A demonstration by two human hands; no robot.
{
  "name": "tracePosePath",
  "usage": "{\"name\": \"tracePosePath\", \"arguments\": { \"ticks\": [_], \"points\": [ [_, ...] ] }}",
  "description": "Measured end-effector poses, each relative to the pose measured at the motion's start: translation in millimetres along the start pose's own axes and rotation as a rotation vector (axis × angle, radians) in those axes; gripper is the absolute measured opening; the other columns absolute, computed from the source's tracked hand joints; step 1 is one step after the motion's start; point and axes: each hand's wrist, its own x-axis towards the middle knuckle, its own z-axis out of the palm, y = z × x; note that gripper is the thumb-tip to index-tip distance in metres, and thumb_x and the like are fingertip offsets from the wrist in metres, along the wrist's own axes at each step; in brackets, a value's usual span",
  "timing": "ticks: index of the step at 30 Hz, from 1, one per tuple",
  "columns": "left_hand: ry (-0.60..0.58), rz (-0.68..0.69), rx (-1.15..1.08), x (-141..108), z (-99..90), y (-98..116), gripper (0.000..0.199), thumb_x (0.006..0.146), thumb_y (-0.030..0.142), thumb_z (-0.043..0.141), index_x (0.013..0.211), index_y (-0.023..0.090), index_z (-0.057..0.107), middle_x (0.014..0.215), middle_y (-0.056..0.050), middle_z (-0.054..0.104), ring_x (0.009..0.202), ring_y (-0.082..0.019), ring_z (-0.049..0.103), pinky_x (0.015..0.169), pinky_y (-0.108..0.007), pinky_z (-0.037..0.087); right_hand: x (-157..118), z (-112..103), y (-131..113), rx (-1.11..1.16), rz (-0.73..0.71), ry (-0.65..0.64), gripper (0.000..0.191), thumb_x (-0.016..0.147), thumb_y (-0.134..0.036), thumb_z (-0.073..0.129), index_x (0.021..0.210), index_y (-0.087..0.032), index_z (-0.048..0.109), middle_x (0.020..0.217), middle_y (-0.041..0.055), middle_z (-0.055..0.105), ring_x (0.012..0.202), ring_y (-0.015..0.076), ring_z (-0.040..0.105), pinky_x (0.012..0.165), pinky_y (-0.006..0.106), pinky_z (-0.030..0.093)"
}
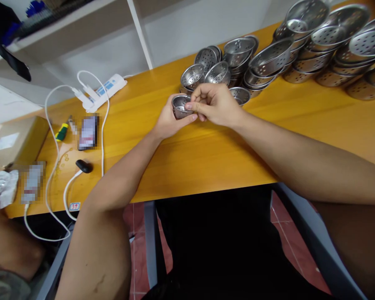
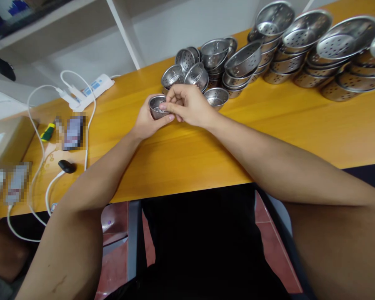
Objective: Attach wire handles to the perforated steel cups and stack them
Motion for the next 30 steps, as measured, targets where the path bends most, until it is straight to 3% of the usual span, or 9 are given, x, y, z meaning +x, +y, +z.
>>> {"name": "tracePosePath", "arguments": {
  "ticks": [6, 9, 14, 22, 30],
  "points": [
    [0.002, 0.027, 0.024, -2, -0.4, -6, 0.092, 0.097, 0.085, 0.091, 0.161, 0.035, 0.049, 0.151, -0.007, 0.071, 0.138, -0.028, 0.080, 0.127, -0.054, 0.066, -2, -3, 2, -0.074, -0.036, 0.034, 0.075, 0.081, -0.100, 0.096, 0.103, -0.032, 0.075, 0.085, 0.0018, 0.072, 0.059, 0.0190, 0.058, 0.052, 0.040, 0.050],
    [0.034, 0.021, 0.045, -1, -1.3, -11, 0.094, 0.097, 0.086, 0.091, 0.162, 0.034, 0.048, 0.153, -0.009, 0.071, 0.140, -0.029, 0.080, 0.127, -0.055, 0.066, -5, -6, 0, -0.185, -0.095, 0.105, 0.070, 0.087, -0.095, 0.095, 0.117, -0.034, 0.078, 0.107, 0.0061, 0.079, 0.071, 0.0231, 0.064, 0.064, 0.045, 0.058],
    [0.058, -0.019, 0.057, 1, -5.2, -12, 0.097, 0.099, 0.089, 0.086, 0.169, 0.036, 0.044, 0.158, -0.011, 0.068, 0.148, -0.032, 0.076, 0.135, -0.060, 0.060, -8, -13, -5, -0.356, -0.145, 0.088, 0.061, 0.094, -0.091, 0.089, 0.115, -0.034, 0.081, 0.130, 0.0113, 0.079, 0.098, 0.0329, 0.074, 0.084, 0.051, 0.065],
    [0.081, 0.007, 0.054, -1, -7.6, -17, 0.100, 0.100, 0.088, 0.086, 0.172, 0.035, 0.041, 0.159, -0.013, 0.068, 0.148, -0.033, 0.076, 0.135, -0.059, 0.061, -8, -14, 7, -0.417, -0.240, -0.041, 0.058, 0.099, -0.088, 0.087, 0.119, -0.033, 0.086, 0.138, 0.0154, 0.078, 0.136, 0.0447, 0.071, 0.120, 0.066, 0.061],
    [0.044, 0.026, 0.076, -1, -6.5, -13, 0.103, 0.096, 0.092, 0.087, 0.168, 0.033, 0.041, 0.159, -0.013, 0.069, 0.144, -0.032, 0.080, 0.128, -0.055, 0.066, -10, -15, 27, -0.463, -0.265, -0.118, 0.054, 0.110, -0.078, 0.077, 0.133, -0.031, 0.092, 0.147, 0.0154, 0.074, 0.142, 0.0434, 0.072, 0.131, 0.068, 0.057]
  ]
}}
